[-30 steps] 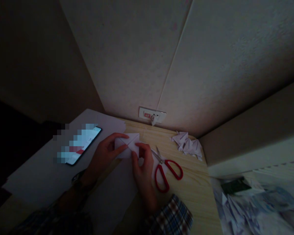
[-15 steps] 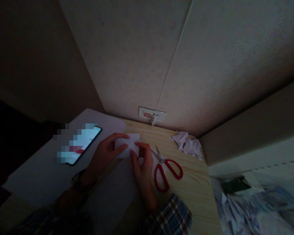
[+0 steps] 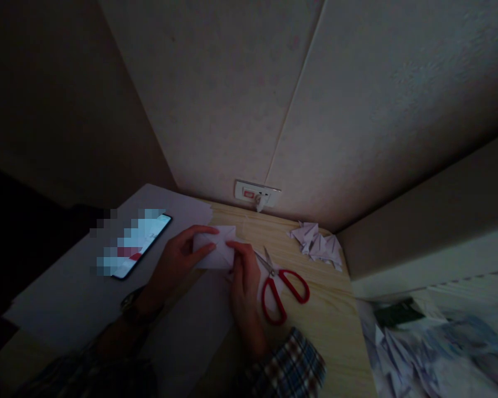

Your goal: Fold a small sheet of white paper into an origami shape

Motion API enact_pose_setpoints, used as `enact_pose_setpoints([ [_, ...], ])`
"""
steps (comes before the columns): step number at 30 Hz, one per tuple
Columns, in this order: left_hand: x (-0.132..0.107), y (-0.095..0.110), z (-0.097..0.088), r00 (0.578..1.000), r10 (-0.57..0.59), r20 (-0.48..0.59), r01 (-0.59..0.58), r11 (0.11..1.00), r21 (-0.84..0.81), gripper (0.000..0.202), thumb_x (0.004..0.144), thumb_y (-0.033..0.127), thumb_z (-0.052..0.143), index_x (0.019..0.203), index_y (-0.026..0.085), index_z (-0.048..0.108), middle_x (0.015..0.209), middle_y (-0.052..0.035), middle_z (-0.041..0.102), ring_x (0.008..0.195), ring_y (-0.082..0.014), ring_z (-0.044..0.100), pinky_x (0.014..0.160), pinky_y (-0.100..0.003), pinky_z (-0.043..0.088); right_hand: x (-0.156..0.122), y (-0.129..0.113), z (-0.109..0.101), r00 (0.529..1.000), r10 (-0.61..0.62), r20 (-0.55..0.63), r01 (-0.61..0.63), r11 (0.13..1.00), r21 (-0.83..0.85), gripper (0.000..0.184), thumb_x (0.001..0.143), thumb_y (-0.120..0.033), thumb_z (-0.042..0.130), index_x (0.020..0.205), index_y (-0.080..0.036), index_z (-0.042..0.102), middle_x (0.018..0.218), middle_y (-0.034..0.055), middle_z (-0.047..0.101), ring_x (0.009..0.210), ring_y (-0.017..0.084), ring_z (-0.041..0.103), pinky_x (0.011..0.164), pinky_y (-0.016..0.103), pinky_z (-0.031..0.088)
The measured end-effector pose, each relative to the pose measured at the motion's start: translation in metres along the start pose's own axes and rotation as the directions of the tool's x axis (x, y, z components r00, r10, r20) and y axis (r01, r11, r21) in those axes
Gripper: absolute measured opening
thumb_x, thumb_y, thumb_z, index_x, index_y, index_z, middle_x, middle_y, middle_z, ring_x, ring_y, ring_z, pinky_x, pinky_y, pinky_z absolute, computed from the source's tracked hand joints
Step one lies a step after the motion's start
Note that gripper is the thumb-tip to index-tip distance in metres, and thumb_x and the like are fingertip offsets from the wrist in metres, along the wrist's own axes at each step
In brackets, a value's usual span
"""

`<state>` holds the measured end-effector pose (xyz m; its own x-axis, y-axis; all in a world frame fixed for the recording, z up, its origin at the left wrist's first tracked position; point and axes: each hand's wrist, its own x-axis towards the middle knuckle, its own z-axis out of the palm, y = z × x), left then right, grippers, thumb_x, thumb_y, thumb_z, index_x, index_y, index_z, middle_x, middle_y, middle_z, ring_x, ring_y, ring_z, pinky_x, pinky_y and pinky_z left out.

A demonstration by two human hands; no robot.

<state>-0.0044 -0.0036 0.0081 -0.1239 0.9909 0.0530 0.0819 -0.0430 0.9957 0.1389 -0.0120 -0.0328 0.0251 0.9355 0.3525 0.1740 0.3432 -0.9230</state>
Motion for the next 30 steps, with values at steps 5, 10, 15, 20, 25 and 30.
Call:
enact_pose_setpoints([
  [5, 0.0, 0.0, -0.001, 1.0, 0.001, -0.009, -0.001, 1.0, -0.008, 0.025, 0.076, 0.029, 0.067, 0.097, 0.016, 0.072, 0.104, -0.0067, 0.074, 0.098, -0.0218, 0.066, 0.083, -0.029, 0.052, 0.0, 0.0, -0.003, 0.998, -0.07, 0.008, 0.07, 0.998, -0.004, 0.035, 0.089, -0.013, 0.039, 0.109, -0.026, 0.064, 0.097, 0.0014, 0.066, 0.087, 0.017, 0.061, 0.075, 0.029, 0.047],
  [10, 0.0, 0.003, -0.001, 1.0, 0.029, 0.005, -0.029, 1.0, 0.011, 0.025, 0.079, 0.03, 0.064, 0.097, 0.016, 0.073, 0.103, -0.0065, 0.075, 0.095, -0.0214, 0.067, 0.081, -0.028, 0.052, 0.0, 0.006, 0.0, 0.992, -0.125, -0.034, 0.126, 0.991, 0.037, 0.05, 0.07, -0.003, 0.041, 0.109, -0.025, 0.063, 0.1, 0.0031, 0.066, 0.094, 0.019, 0.06, 0.079, 0.031, 0.049],
  [15, -0.002, 0.006, -0.001, 1.0, 0.022, 0.015, -0.023, 0.999, 0.038, 0.034, 0.091, 0.038, 0.047, 0.093, 0.015, 0.073, 0.097, -0.0058, 0.075, 0.085, -0.0191, 0.066, 0.072, -0.026, 0.049, -0.002, 0.012, 0.001, 0.997, -0.063, -0.05, 0.065, 0.996, 0.053, 0.054, 0.061, -0.002, 0.041, 0.104, -0.025, 0.063, 0.095, 0.0015, 0.063, 0.087, 0.018, 0.059, 0.072, 0.028, 0.048],
  [20, -0.002, 0.004, -0.003, 0.998, 0.058, -0.03, -0.058, 0.998, 0.008, 0.03, 0.091, 0.031, 0.045, 0.09, 0.016, 0.072, 0.096, -0.0042, 0.074, 0.092, -0.0177, 0.064, 0.081, -0.025, 0.048, -0.004, 0.01, 0.0, 0.994, -0.047, -0.095, 0.055, 0.994, 0.09, 0.044, 0.066, -0.003, 0.044, 0.101, -0.024, 0.06, 0.093, 0.0018, 0.06, 0.085, 0.017, 0.058, 0.071, 0.029, 0.049],
  [25, -0.001, 0.003, -0.005, 0.997, 0.075, -0.032, -0.077, 0.996, -0.056, 0.031, 0.085, 0.019, 0.041, 0.088, 0.017, 0.071, 0.091, -0.003, 0.073, 0.086, -0.0164, 0.065, 0.074, -0.023, 0.05, -0.005, 0.01, 0.0, 0.99, -0.068, -0.126, 0.079, 0.994, 0.078, 0.04, 0.069, -0.005, 0.046, 0.1, -0.025, 0.06, 0.092, 0.0015, 0.059, 0.083, 0.017, 0.058, 0.07, 0.029, 0.049],
  [30, -0.001, 0.001, -0.005, 0.996, 0.089, 0.008, -0.088, 0.994, -0.068, 0.032, 0.074, 0.011, 0.044, 0.089, 0.016, 0.071, 0.091, -0.0027, 0.073, 0.085, -0.0165, 0.066, 0.074, -0.024, 0.052, -0.003, 0.009, 0.0, 0.985, -0.083, -0.151, 0.096, 0.992, 0.077, 0.042, 0.067, -0.003, 0.045, 0.099, -0.025, 0.061, 0.09, 0.0008, 0.059, 0.081, 0.017, 0.057, 0.068, 0.027, 0.048],
])
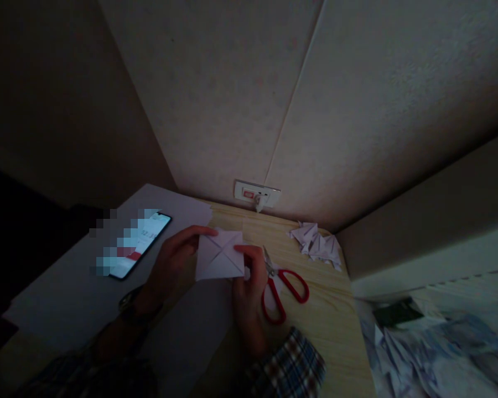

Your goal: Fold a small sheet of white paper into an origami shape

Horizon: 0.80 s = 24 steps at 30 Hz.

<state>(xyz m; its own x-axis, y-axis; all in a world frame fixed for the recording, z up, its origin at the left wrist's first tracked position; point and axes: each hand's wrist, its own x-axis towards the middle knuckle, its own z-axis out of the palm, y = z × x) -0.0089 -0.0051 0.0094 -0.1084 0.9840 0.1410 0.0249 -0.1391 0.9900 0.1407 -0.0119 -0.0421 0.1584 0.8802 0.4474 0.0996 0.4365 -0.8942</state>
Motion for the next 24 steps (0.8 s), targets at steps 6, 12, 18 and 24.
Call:
enact_pose_setpoints([
  [6, 0.002, -0.008, 0.003, 1.0, 0.022, 0.006, -0.023, 0.998, 0.064, 0.03, 0.074, 0.008, 0.051, 0.095, 0.018, 0.07, 0.102, -0.0054, 0.071, 0.098, -0.0189, 0.066, 0.079, -0.027, 0.054, 0.0, 0.0, 0.0, 1.0, -0.005, -0.002, 0.005, 1.0, 0.006, 0.046, 0.062, -0.004, 0.043, 0.099, -0.025, 0.061, 0.09, 0.0012, 0.058, 0.081, 0.017, 0.057, 0.068, 0.028, 0.047],
  [12, 0.001, -0.012, 0.0, 0.937, 0.342, 0.067, -0.344, 0.881, 0.325, 0.022, 0.079, 0.008, 0.064, 0.095, 0.02, 0.071, 0.114, -0.0068, 0.066, 0.109, -0.0208, 0.061, 0.096, -0.036, 0.05, 0.001, -0.001, 0.001, 1.0, 0.0, -0.017, 0.0, 1.0, -0.029, 0.036, 0.07, -0.006, 0.046, 0.098, -0.024, 0.06, 0.089, 0.0009, 0.058, 0.08, 0.017, 0.056, 0.068, 0.028, 0.046],
  [18, -0.004, -0.011, 0.001, 0.773, 0.604, 0.192, -0.616, 0.646, 0.451, 0.016, 0.086, 0.013, 0.064, 0.1, 0.02, 0.069, 0.104, -0.0065, 0.07, 0.104, -0.0202, 0.063, 0.093, -0.036, 0.051, 0.002, -0.002, 0.0, 1.0, -0.019, -0.017, 0.018, 0.996, -0.084, 0.028, 0.073, -0.01, 0.048, 0.094, -0.024, 0.061, 0.085, 0.0002, 0.058, 0.076, 0.017, 0.054, 0.065, 0.027, 0.043],
  [24, -0.005, -0.009, 0.001, 0.73, 0.64, 0.238, -0.668, 0.597, 0.444, 0.015, 0.088, 0.017, 0.061, 0.099, 0.02, 0.07, 0.098, -0.0061, 0.073, 0.095, -0.0189, 0.066, 0.087, -0.034, 0.053, 0.001, -0.002, -0.001, 1.0, -0.003, -0.006, 0.002, 0.998, -0.069, 0.029, 0.072, -0.011, 0.049, 0.095, -0.025, 0.06, 0.085, 0.0004, 0.058, 0.077, 0.018, 0.053, 0.066, 0.029, 0.043],
])
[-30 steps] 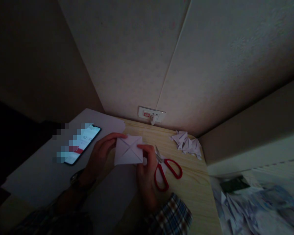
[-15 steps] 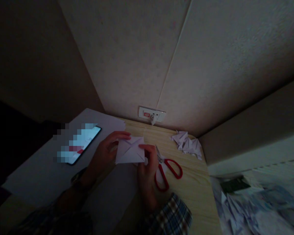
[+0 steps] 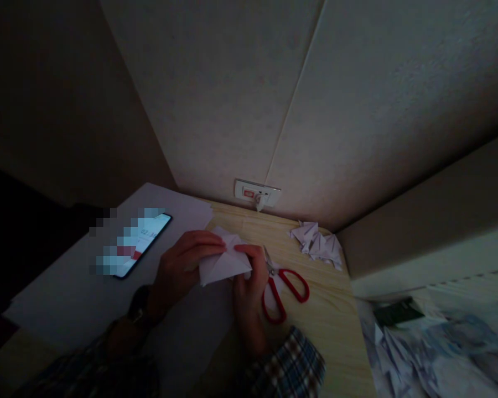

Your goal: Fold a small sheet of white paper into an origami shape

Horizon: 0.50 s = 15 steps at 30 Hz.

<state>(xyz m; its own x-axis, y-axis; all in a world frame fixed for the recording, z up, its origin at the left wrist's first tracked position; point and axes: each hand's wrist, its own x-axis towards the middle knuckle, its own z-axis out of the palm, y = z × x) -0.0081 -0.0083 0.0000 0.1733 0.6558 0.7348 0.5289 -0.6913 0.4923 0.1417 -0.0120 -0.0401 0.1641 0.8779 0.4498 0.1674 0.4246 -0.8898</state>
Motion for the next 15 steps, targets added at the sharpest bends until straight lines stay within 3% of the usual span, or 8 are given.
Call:
enact_pose_setpoints([
  [6, 0.0002, 0.0033, -0.0012, 0.998, -0.063, 0.027, 0.063, 0.998, 0.016, 0.019, 0.087, 0.012, 0.059, 0.101, 0.019, 0.07, 0.096, -0.0073, 0.074, 0.092, -0.0199, 0.066, 0.084, -0.033, 0.054, -0.0015, 0.0017, -0.0008, 1.0, -0.005, 0.004, 0.005, 1.0, -0.009, 0.027, 0.074, -0.011, 0.049, 0.094, -0.025, 0.061, 0.083, 0.0001, 0.058, 0.075, 0.018, 0.052, 0.065, 0.029, 0.042],
  [11, -0.0007, 0.002, -0.0004, 0.999, 0.001, 0.033, -0.001, 1.0, 0.006, 0.017, 0.088, 0.012, 0.058, 0.097, 0.019, 0.071, 0.095, -0.0067, 0.074, 0.09, -0.0186, 0.066, 0.082, -0.032, 0.053, -0.0035, 0.0045, -0.0015, 0.999, 0.035, 0.0, -0.035, 0.999, 0.024, 0.024, 0.078, -0.013, 0.053, 0.097, -0.026, 0.061, 0.085, -0.0007, 0.058, 0.075, 0.018, 0.053, 0.067, 0.029, 0.043],
  [15, -0.0004, 0.0024, -0.0006, 0.999, -0.027, 0.022, 0.027, 0.999, -0.031, 0.017, 0.088, 0.012, 0.058, 0.093, 0.02, 0.072, 0.093, -0.0063, 0.074, 0.089, -0.0183, 0.067, 0.082, -0.032, 0.054, -0.0029, 0.0046, -0.0006, 1.0, 0.021, 0.005, -0.021, 0.999, 0.036, 0.023, 0.081, -0.013, 0.054, 0.098, -0.026, 0.062, 0.087, -0.0005, 0.059, 0.078, 0.017, 0.054, 0.068, 0.029, 0.043],
])
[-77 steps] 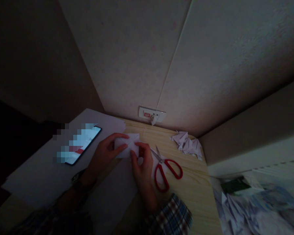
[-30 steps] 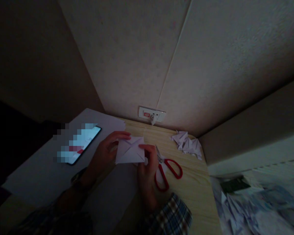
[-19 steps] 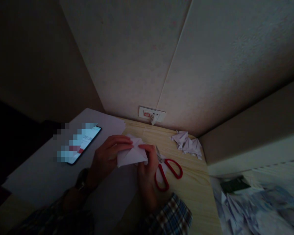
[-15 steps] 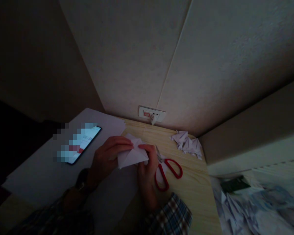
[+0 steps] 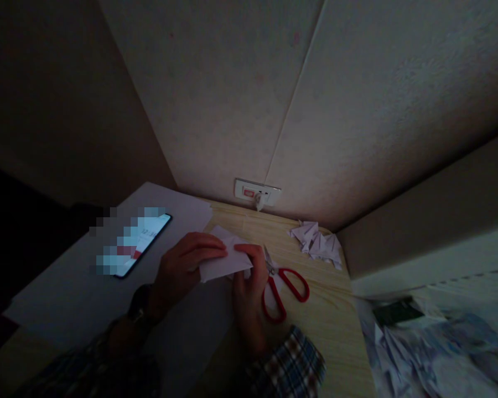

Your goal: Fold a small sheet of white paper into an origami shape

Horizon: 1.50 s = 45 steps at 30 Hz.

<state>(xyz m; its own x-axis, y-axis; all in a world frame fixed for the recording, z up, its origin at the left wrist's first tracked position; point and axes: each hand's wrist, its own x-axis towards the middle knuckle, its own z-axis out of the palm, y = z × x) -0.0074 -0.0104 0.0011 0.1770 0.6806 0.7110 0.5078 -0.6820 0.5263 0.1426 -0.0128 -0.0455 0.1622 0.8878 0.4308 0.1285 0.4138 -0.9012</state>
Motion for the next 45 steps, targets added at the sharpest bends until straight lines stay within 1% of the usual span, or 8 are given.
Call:
enact_pose_setpoints([
  [8, 0.005, 0.005, -0.001, 0.957, -0.288, -0.034, 0.279, 0.947, -0.161, 0.01, 0.082, 0.014, 0.062, 0.08, 0.018, 0.071, 0.079, -0.0036, 0.074, 0.075, -0.0153, 0.068, 0.073, -0.025, 0.054, 0.006, -0.007, 0.002, 0.999, -0.048, -0.001, 0.047, 0.978, -0.203, 0.008, 0.091, -0.024, 0.057, 0.083, -0.023, 0.061, 0.079, -0.0012, 0.055, 0.073, 0.015, 0.052, 0.065, 0.028, 0.042],
  [14, 0.005, 0.0, 0.004, 0.748, -0.661, 0.05, 0.644, 0.707, -0.293, 0.015, 0.074, 0.03, 0.071, 0.075, 0.015, 0.07, 0.075, -0.0028, 0.074, 0.071, -0.0182, 0.067, 0.068, -0.027, 0.054, 0.007, -0.008, 0.003, 0.999, -0.012, 0.046, 0.021, 0.983, -0.185, 0.011, 0.09, -0.031, 0.06, 0.084, -0.022, 0.059, 0.083, 0.0001, 0.058, 0.078, 0.016, 0.054, 0.066, 0.029, 0.045],
  [17, 0.007, -0.001, 0.004, 0.685, -0.717, 0.128, 0.704, 0.606, -0.371, 0.021, 0.071, 0.033, 0.071, 0.079, 0.013, 0.071, 0.077, -0.0041, 0.075, 0.076, -0.0209, 0.069, 0.07, -0.029, 0.056, 0.006, -0.008, 0.004, 0.997, 0.044, 0.066, -0.033, 0.986, -0.162, 0.013, 0.091, -0.032, 0.058, 0.083, -0.022, 0.059, 0.079, -0.0013, 0.058, 0.072, 0.014, 0.054, 0.063, 0.027, 0.044],
  [24, 0.007, -0.002, 0.005, 0.641, -0.749, 0.169, 0.734, 0.533, -0.422, 0.022, 0.069, 0.032, 0.072, 0.08, 0.013, 0.07, 0.079, -0.0046, 0.075, 0.076, -0.0209, 0.069, 0.07, -0.03, 0.056, 0.005, -0.009, 0.005, 0.996, 0.069, 0.064, -0.061, 0.99, -0.126, 0.012, 0.091, -0.031, 0.058, 0.083, -0.022, 0.059, 0.076, -0.0024, 0.059, 0.069, 0.014, 0.054, 0.061, 0.025, 0.044],
  [31, 0.008, -0.002, 0.004, 0.634, -0.744, 0.211, 0.743, 0.512, -0.43, 0.026, 0.068, 0.038, 0.073, 0.076, 0.014, 0.069, 0.077, -0.0056, 0.075, 0.075, -0.0217, 0.069, 0.069, -0.031, 0.056, 0.004, -0.008, 0.004, 0.996, 0.075, 0.049, -0.069, 0.991, -0.115, 0.013, 0.092, -0.032, 0.056, 0.083, -0.022, 0.059, 0.076, -0.002, 0.059, 0.069, 0.014, 0.055, 0.061, 0.026, 0.045],
  [39, 0.005, -0.007, 0.005, 0.705, -0.681, 0.197, 0.692, 0.602, -0.398, 0.017, 0.072, 0.029, 0.07, 0.08, 0.015, 0.074, 0.082, -0.0053, 0.077, 0.079, -0.0224, 0.071, 0.074, -0.031, 0.057, 0.003, -0.004, 0.005, 0.99, 0.134, 0.047, -0.131, 0.989, -0.065, 0.013, 0.092, -0.032, 0.055, 0.1, -0.023, 0.061, 0.084, -0.0004, 0.064, 0.066, 0.013, 0.056, 0.06, 0.026, 0.046],
  [42, 0.007, -0.005, 0.003, 0.707, -0.685, 0.176, 0.689, 0.611, -0.39, 0.016, 0.073, 0.027, 0.069, 0.082, 0.016, 0.076, 0.086, -0.006, 0.078, 0.085, -0.0239, 0.072, 0.083, -0.035, 0.056, 0.004, -0.004, 0.005, 0.986, 0.146, 0.082, -0.138, 0.986, -0.09, 0.011, 0.092, -0.03, 0.055, 0.097, -0.024, 0.062, 0.086, -0.0004, 0.065, 0.07, 0.014, 0.059, 0.064, 0.027, 0.049],
  [45, 0.009, -0.002, 0.0, 0.764, -0.628, 0.147, 0.623, 0.659, -0.421, 0.014, 0.076, 0.022, 0.066, 0.083, 0.018, 0.077, 0.097, -0.0073, 0.078, 0.103, -0.0253, 0.07, 0.101, -0.04, 0.049, 0.006, -0.005, 0.004, 0.991, 0.105, 0.08, -0.098, 0.991, -0.09, 0.01, 0.091, -0.026, 0.054, 0.094, -0.024, 0.064, 0.09, 0.0008, 0.066, 0.081, 0.016, 0.062, 0.071, 0.029, 0.05],
])
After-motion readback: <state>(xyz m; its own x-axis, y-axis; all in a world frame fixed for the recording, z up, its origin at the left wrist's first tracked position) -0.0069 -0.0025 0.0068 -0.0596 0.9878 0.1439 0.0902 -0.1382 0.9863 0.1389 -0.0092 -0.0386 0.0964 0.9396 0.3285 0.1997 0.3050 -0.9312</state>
